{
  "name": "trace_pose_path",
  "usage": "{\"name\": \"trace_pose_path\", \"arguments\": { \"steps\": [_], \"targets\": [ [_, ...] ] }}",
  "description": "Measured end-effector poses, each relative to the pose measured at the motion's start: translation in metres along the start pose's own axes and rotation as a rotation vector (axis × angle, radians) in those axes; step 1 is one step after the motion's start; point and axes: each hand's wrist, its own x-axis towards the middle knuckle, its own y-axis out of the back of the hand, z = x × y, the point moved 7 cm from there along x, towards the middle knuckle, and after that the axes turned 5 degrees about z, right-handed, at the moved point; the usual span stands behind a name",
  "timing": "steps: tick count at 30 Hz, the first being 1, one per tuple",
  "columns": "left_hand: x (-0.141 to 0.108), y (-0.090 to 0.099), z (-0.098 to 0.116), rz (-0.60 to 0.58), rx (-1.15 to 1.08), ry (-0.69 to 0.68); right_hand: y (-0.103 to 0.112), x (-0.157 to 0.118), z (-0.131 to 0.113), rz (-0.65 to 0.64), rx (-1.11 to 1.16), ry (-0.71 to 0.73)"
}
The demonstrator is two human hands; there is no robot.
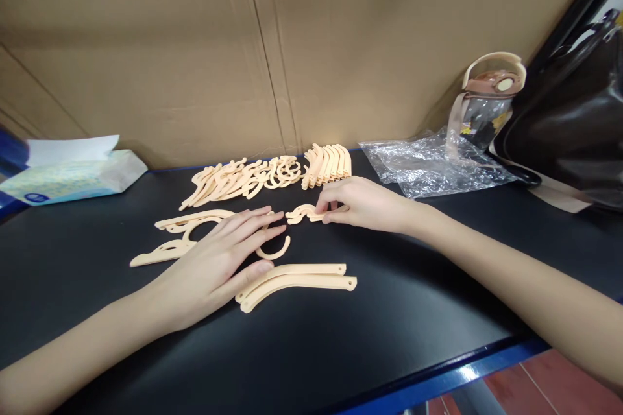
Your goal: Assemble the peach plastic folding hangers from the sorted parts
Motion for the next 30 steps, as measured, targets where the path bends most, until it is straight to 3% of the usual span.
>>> {"name": "trace_pose_path", "arguments": {
  "steps": [8, 11, 18, 20, 26, 30],
  "targets": [
    [-0.001, 0.003, 0.002, 0.023, -0.009, -0.007, 0.004, 0.0, 0.011, 0.033, -0.078, -0.02],
    [-0.001, 0.004, 0.002, 0.036, -0.017, -0.01, 0.006, 0.0, 0.008, 0.063, -0.151, 0.036],
    [-0.002, 0.006, 0.001, 0.033, -0.026, -0.011, 0.027, -0.004, -0.018, 0.389, -0.24, 0.158],
    [-0.002, 0.008, 0.002, 0.046, -0.032, -0.021, 0.028, -0.007, -0.025, 0.428, -0.229, 0.182],
    [0.0, 0.013, 0.007, 0.105, -0.043, -0.091, 0.002, -0.006, -0.031, 0.234, -0.297, 0.243],
    [-0.001, 0.019, 0.007, 0.168, -0.002, -0.103, -0.006, -0.005, -0.029, 0.197, -0.285, 0.246]
  ]
}}
